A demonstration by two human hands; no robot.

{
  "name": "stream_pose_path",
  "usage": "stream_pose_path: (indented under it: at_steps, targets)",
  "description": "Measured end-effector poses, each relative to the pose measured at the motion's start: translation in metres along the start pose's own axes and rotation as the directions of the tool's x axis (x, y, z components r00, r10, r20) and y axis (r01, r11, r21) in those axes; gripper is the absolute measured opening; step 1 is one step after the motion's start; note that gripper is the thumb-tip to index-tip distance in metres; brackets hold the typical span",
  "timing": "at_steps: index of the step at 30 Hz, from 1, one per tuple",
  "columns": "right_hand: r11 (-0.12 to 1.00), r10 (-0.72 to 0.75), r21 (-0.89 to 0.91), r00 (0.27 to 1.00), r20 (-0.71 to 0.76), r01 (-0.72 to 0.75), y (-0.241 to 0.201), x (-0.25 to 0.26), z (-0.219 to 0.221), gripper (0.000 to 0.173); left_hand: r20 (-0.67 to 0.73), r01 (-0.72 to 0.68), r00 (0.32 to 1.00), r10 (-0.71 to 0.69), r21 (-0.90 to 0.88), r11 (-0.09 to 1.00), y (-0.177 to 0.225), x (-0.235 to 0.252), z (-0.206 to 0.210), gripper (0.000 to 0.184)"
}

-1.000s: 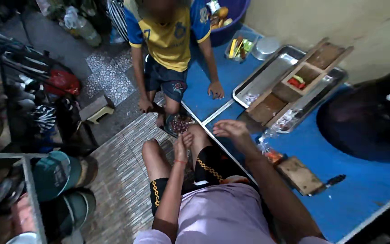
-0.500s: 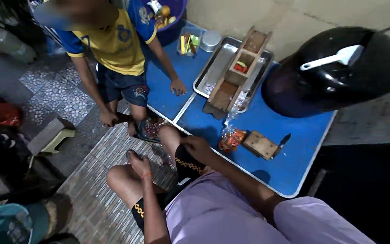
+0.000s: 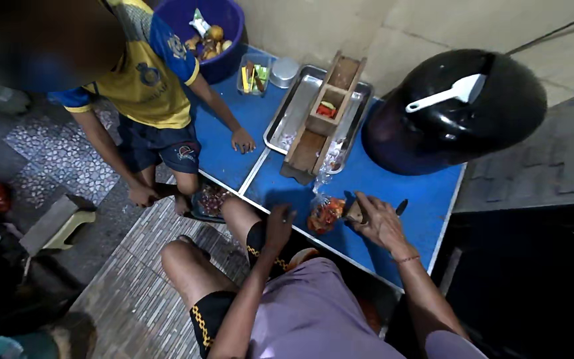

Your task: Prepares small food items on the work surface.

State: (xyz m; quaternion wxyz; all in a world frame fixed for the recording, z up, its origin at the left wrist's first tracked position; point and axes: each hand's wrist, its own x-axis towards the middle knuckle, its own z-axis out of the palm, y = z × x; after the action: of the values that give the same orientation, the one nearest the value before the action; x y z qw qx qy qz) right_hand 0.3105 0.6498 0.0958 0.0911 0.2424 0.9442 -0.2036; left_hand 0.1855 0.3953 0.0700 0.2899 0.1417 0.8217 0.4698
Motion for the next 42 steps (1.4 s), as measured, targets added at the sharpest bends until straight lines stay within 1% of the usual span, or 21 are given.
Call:
stream_pose_path:
  at_steps: [2, 5, 6, 8, 9, 10, 12, 13, 15, 16, 18, 21, 24, 26, 28, 30, 32, 34, 36, 39, 42]
  targets:
    - [0.999, 0.045, 0.021, 0.998, -0.047, -0.044, 0.011, 0.007, -0.003, 0.083, 0.119, 0.013, 0.993, -0.012, -0.008, 1.0, 0.015, 0.011, 0.017, 0.041]
    - [0.997, 0.073, 0.041, 0.982, -0.173, -0.067, 0.02, 0.017, -0.008, 0.081, 0.171, 0.057, 0.984, -0.053, -0.021, 0.998, 0.026, 0.033, 0.037, 0.046]
    - [0.999, 0.039, 0.037, 0.973, -0.227, -0.031, 0.018, 0.018, -0.008, 0.075, 0.171, 0.063, 0.983, -0.058, -0.024, 0.998, 0.026, 0.04, 0.043, 0.045]
    - [0.998, -0.046, 0.034, 0.951, -0.304, 0.06, 0.005, 0.019, -0.005, 0.047, 0.178, 0.084, 0.981, -0.074, -0.054, 0.995, 0.026, 0.052, 0.051, 0.041]
    - [0.991, -0.077, 0.078, 0.949, -0.306, 0.105, -0.004, 0.018, -0.002, 0.033, 0.178, 0.096, 0.98, -0.083, -0.065, 0.993, 0.025, 0.056, 0.055, 0.04]
    - [0.981, -0.091, 0.143, 0.961, -0.262, 0.132, -0.013, 0.018, 0.002, 0.026, 0.18, 0.114, 0.979, -0.099, -0.071, 0.991, 0.024, 0.057, 0.058, 0.041]
    - [0.951, -0.105, 0.281, 0.988, -0.115, 0.133, -0.027, 0.018, 0.013, 0.025, 0.195, 0.154, 0.97, -0.145, -0.033, 0.988, 0.025, 0.056, 0.06, 0.052]
    - [0.949, -0.088, 0.301, 0.996, -0.033, 0.094, -0.032, 0.019, 0.019, 0.03, 0.208, 0.175, 0.963, -0.169, -0.008, 0.985, 0.024, 0.055, 0.061, 0.058]
    - [0.964, -0.055, 0.263, 0.996, 0.073, 0.034, -0.037, 0.024, 0.032, 0.039, 0.219, 0.191, 0.957, -0.19, 0.016, 0.981, 0.021, 0.052, 0.063, 0.054]
    - [0.966, -0.05, 0.257, 0.995, 0.083, 0.027, -0.036, 0.026, 0.039, 0.037, 0.214, 0.188, 0.959, -0.187, 0.02, 0.982, 0.018, 0.051, 0.064, 0.047]
    - [0.961, -0.062, 0.272, 0.996, 0.069, 0.041, -0.034, 0.03, 0.047, 0.029, 0.182, 0.18, 0.967, -0.18, 0.012, 0.984, 0.016, 0.049, 0.065, 0.035]
    - [0.947, -0.06, 0.316, 0.998, 0.014, 0.052, -0.033, 0.027, 0.049, 0.024, 0.14, 0.167, 0.977, -0.162, -0.026, 0.986, 0.013, 0.044, 0.067, 0.03]
    - [0.934, -0.015, 0.357, 1.0, 0.006, 0.012, -0.035, 0.024, 0.043, 0.027, 0.076, 0.153, 0.986, -0.147, -0.073, 0.986, 0.013, 0.037, 0.072, 0.032]
    - [0.931, 0.007, 0.365, 1.0, 0.017, -0.013, -0.039, 0.023, 0.039, 0.029, -0.018, 0.121, 0.992, -0.122, -0.058, 0.991, 0.015, 0.03, 0.076, 0.044]
    - [0.927, 0.033, 0.372, 0.999, 0.044, -0.046, -0.041, 0.022, 0.036, 0.031, -0.133, 0.009, 0.991, -0.005, 0.029, 1.0, 0.013, 0.023, 0.08, 0.046]
    - [0.907, 0.038, 0.418, 0.998, 0.041, -0.051, -0.041, 0.022, 0.037, 0.031, -0.185, -0.114, 0.973, 0.14, 0.146, 0.983, 0.012, 0.017, 0.082, 0.04]
    - [0.882, 0.028, 0.471, 0.999, 0.02, -0.034, -0.037, 0.022, 0.041, 0.03, -0.144, -0.164, 0.969, 0.201, 0.236, 0.958, 0.014, 0.012, 0.083, 0.041]
    - [0.838, 0.018, 0.546, 1.0, 0.007, -0.019, -0.035, 0.022, 0.044, 0.028, -0.048, -0.143, 0.986, 0.162, 0.274, 0.951, 0.017, 0.01, 0.084, 0.049]
    - [0.795, 0.012, 0.606, 1.0, 0.027, -0.026, -0.034, 0.022, 0.046, 0.025, -0.004, -0.11, 0.993, 0.115, 0.272, 0.956, 0.017, 0.011, 0.089, 0.047]
    - [0.756, 0.002, 0.655, 0.999, 0.034, -0.023, -0.03, 0.019, 0.046, 0.025, 0.006, -0.057, 0.998, 0.057, 0.216, 0.975, 0.023, 0.014, 0.093, 0.031]
    - [0.753, -0.048, 0.658, 0.997, 0.056, -0.001, -0.02, 0.015, 0.044, 0.027, 0.027, -0.017, 1.0, 0.014, 0.089, 0.996, 0.027, 0.016, 0.089, 0.026]
